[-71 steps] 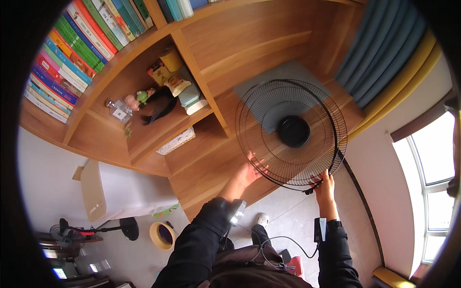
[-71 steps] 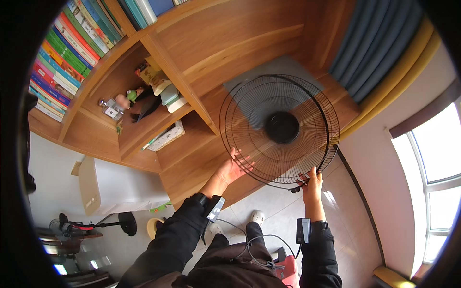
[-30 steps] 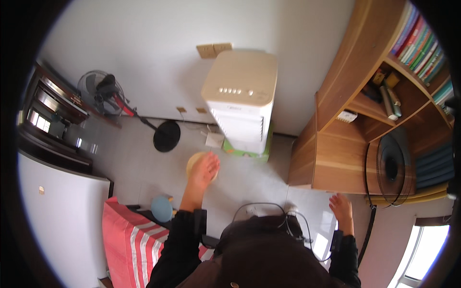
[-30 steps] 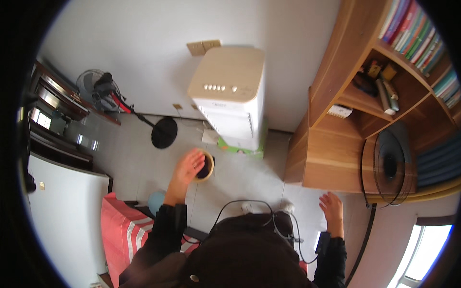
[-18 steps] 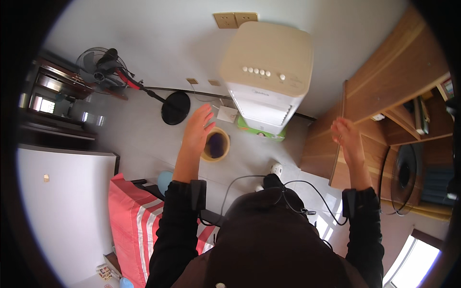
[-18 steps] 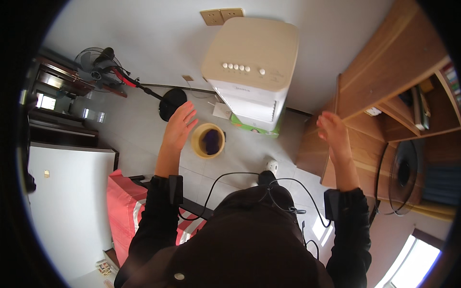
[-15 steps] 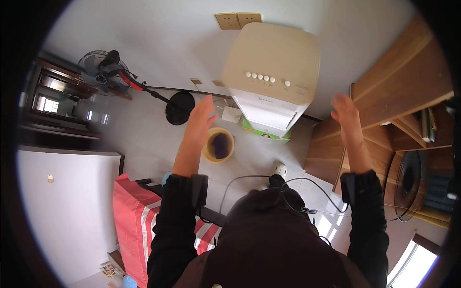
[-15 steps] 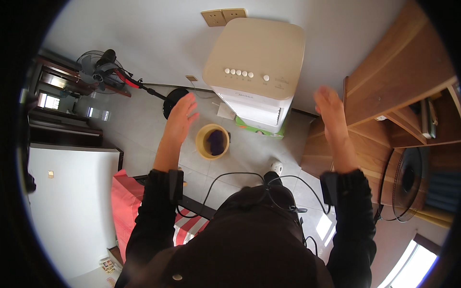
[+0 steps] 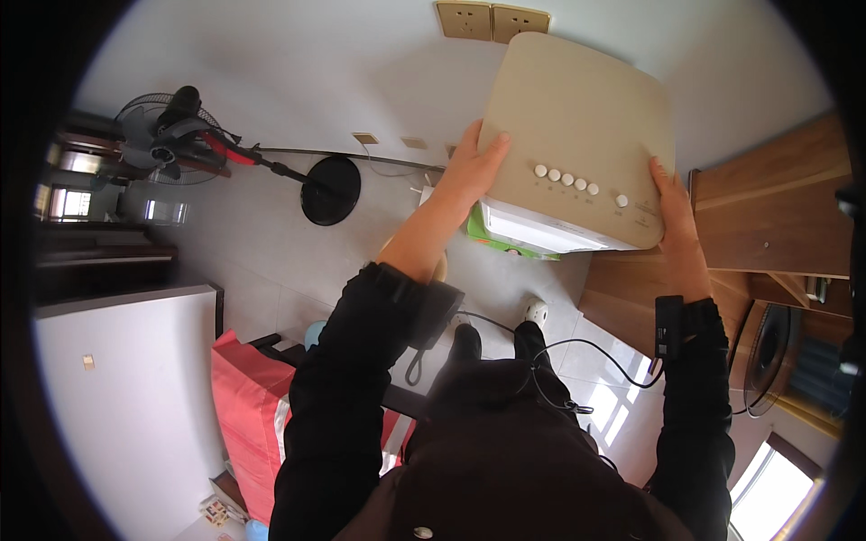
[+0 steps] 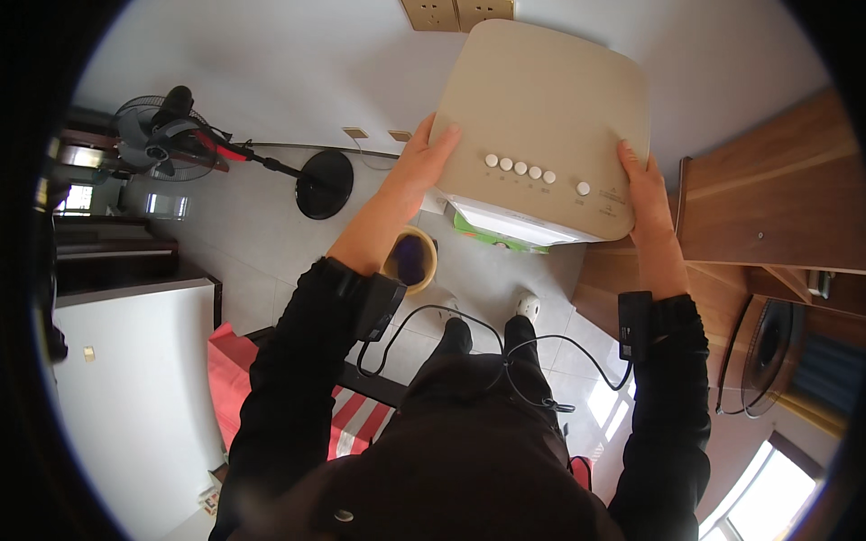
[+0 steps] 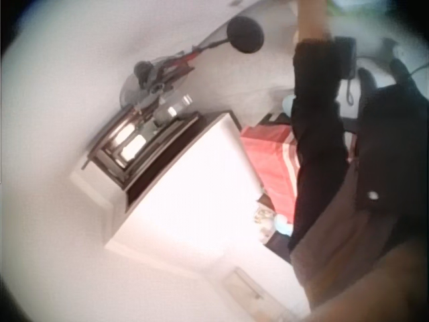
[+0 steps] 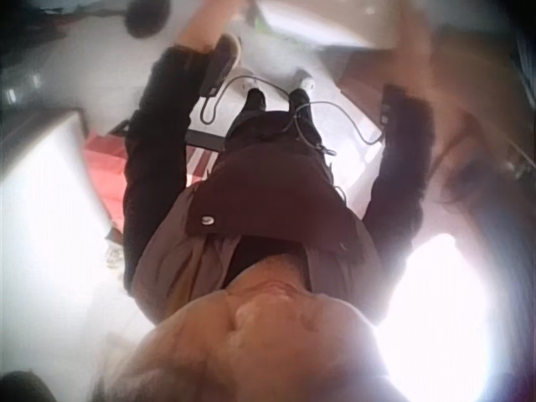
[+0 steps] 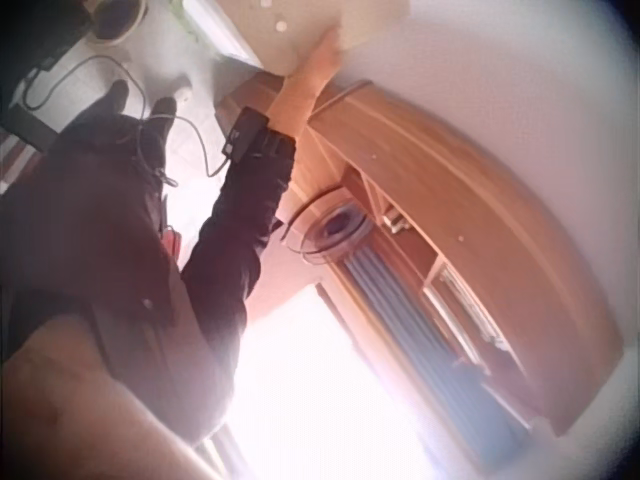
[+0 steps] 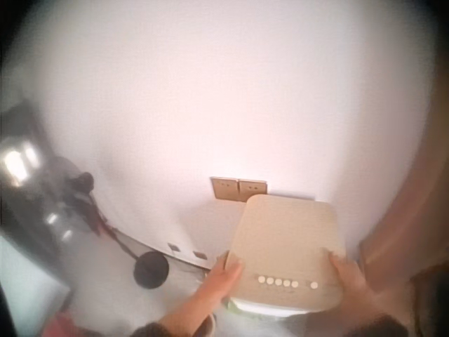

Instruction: The person assembles a standing fan by attaching the front grille, then uses a screwdriver to tighten a screw on the fan's neck. They then reattach the front grille and adjust the fan's position.

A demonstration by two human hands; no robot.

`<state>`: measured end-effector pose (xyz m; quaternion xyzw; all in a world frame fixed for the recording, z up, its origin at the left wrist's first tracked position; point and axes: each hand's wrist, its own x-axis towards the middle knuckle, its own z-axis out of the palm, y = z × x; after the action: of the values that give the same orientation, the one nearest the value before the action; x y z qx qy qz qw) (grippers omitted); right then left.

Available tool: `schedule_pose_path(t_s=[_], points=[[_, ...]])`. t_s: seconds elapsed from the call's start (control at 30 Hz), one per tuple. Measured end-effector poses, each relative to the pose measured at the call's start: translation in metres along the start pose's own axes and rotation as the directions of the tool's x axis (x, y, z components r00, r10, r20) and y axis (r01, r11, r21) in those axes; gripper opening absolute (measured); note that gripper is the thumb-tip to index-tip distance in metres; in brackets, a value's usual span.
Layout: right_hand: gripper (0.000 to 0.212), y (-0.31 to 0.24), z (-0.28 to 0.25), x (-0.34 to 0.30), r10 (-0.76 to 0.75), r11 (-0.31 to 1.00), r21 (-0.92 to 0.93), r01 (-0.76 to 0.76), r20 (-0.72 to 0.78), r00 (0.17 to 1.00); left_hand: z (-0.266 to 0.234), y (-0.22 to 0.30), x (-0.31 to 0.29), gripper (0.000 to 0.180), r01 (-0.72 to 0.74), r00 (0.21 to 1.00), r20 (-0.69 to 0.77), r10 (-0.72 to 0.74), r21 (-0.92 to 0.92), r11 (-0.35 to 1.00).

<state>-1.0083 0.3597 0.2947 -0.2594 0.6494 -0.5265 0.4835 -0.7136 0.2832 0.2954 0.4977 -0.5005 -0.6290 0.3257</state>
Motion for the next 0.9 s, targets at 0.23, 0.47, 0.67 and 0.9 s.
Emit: schedule_pose_path(t_s=[0.23,0.47,0.67,0.9], points=[[0.057,0.003,-0.006,0.01,-0.068,0.969,-0.243,0.041,-0.103,0.992,-0.001,0.004,0.005,0.067,-0.041,0.998,0.056,0.039,0.034,0.999],[0.048,0.044,-0.051,0.006,-0.128,0.927,0.375,0.015,0.279,0.952,-0.04,-0.052,-0.023,0.062,0.027,0.994,0.108,0.001,-0.251,0.968],[0.019,0.179,-0.081,-0.048,0.397,0.825,0.538,-0.172,-0.334,0.855,-0.152,-0.182,-0.15,0.045,0.397,0.846,-0.139,-0.515,-0.482,0.781],[0.021,0.301,0.059,-0.125,0.644,0.72,-0.325,-0.613,-0.013,0.765,-0.242,-0.321,-0.248,0.033,0.353,0.598,-0.13,-0.791,-0.843,0.405]])
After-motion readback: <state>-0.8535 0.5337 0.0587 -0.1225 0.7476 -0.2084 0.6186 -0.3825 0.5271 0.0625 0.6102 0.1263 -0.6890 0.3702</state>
